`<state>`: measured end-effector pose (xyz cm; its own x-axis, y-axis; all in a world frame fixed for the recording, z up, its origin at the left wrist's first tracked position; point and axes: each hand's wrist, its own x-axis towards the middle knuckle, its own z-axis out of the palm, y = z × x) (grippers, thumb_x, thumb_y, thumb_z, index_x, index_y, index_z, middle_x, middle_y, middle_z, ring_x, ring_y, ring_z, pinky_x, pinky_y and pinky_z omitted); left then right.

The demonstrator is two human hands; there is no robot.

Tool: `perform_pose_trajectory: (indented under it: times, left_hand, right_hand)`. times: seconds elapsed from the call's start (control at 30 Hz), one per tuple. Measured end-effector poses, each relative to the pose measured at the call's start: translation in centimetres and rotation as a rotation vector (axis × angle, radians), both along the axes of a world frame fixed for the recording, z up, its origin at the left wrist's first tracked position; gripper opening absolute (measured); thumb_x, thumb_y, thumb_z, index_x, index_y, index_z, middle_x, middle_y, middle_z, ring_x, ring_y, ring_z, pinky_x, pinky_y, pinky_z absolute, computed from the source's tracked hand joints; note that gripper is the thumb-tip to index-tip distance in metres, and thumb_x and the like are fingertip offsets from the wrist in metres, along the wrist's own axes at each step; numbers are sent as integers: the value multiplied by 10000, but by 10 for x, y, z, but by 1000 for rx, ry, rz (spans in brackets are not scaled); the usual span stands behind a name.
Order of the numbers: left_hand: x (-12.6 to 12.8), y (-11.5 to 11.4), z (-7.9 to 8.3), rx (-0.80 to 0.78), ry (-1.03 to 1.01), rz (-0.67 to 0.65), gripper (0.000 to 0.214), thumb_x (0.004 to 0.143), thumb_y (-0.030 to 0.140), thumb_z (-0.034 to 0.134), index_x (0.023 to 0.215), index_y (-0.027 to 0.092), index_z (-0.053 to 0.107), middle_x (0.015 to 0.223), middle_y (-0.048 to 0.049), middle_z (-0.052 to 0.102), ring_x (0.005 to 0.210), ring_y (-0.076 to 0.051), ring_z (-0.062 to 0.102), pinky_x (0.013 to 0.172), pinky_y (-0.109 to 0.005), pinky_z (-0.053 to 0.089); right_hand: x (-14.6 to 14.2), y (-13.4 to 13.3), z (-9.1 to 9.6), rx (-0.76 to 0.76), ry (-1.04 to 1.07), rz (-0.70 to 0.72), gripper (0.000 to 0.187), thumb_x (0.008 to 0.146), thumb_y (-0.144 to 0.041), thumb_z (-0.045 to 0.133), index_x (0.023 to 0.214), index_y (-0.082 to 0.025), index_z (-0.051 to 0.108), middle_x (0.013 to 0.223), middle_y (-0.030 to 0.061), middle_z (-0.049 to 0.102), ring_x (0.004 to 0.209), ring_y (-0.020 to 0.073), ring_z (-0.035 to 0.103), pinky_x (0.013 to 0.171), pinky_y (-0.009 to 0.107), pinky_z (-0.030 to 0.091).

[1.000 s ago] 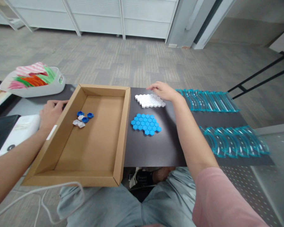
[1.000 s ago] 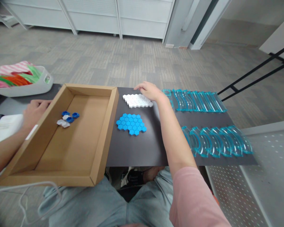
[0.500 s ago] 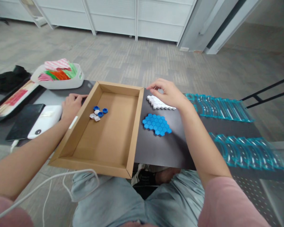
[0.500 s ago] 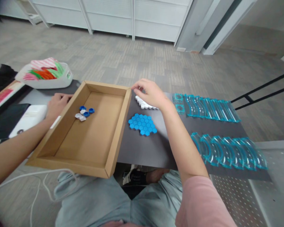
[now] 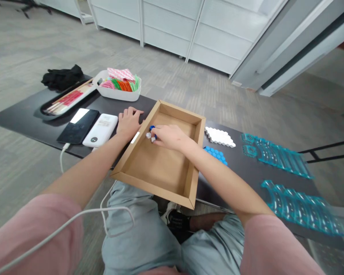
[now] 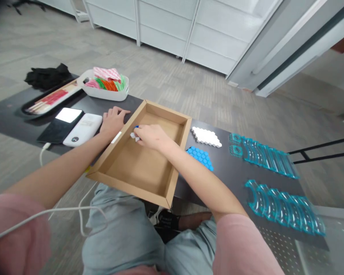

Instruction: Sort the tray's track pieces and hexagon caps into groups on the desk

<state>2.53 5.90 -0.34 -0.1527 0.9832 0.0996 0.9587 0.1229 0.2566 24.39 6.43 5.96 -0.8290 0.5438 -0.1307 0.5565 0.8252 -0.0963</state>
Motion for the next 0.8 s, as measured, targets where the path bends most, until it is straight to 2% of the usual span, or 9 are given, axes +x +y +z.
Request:
perform_pose_trajectory:
  times: [0.1,0.2,0.3,0.4,0.5,0.6,0.7,0.8]
  left_hand:
    - [-1,-1,0,21,-16,-14,597,1085,378,532,1619,160,686,1627,-282,592,1479,-485,540,1213,-604,423]
    - [-1,-2,-1,40,-21,-30,606,1082,371,506,1610,135,687,1618,-293,593,1470,-495,537,1201,-616,424]
    - [-1,-4,-1,44,-18,-31,623,1082,375,480,1615,123,680,1623,-295,579,1472,-497,534,1207,-615,418]
    - [-1,-5,1,35,-14,-28,623,1085,385,478,1620,134,675,1627,-292,569,1475,-493,525,1213,-605,410]
    - [-1,-8,6,-3,-28,-48,632,1109,403,469,1645,116,643,1640,-298,543,1490,-481,496,1220,-598,391]
    - [-2,-9,10,-45,-36,-77,658,1135,418,433,1671,74,601,1652,-318,502,1497,-479,467,1224,-606,375]
    - [-2,-8,11,-57,-15,-67,675,1148,443,386,1674,72,591,1651,-324,494,1495,-482,463,1236,-609,372]
    - [1,-7,11,-61,10,-53,685,1145,450,344,1677,94,588,1646,-320,505,1496,-498,473,1249,-616,380]
  right_hand:
    - [-10,-4,0,29,-68,9,181,1077,-259,685,1214,-191,780,1322,127,836,1106,288,787,710,376,398]
    - [-8,-10,1,12,-9,-2,155,1052,-290,689,1143,-190,765,1299,133,822,1043,278,766,694,372,357]
    - [2,-16,3,-96,150,-55,97,983,-269,721,1058,-209,716,1174,91,818,961,237,724,715,337,365]
    - [23,-19,10,-254,350,-130,149,918,-225,735,1057,-219,682,1036,30,791,876,193,687,767,303,429]
    - [63,-17,19,-296,566,-201,230,946,-287,724,1167,-225,715,1050,24,786,879,182,682,828,314,501]
    - [123,-11,27,-205,713,-306,267,984,-416,728,1171,-228,759,1059,47,783,930,196,687,876,346,538]
    - [191,-2,23,-157,852,-532,330,930,-531,794,1073,-241,728,986,35,759,867,189,669,832,353,557]
    - [249,9,10,-114,1004,-782,358,854,-532,846,983,-268,640,911,26,744,837,200,681,812,370,587]
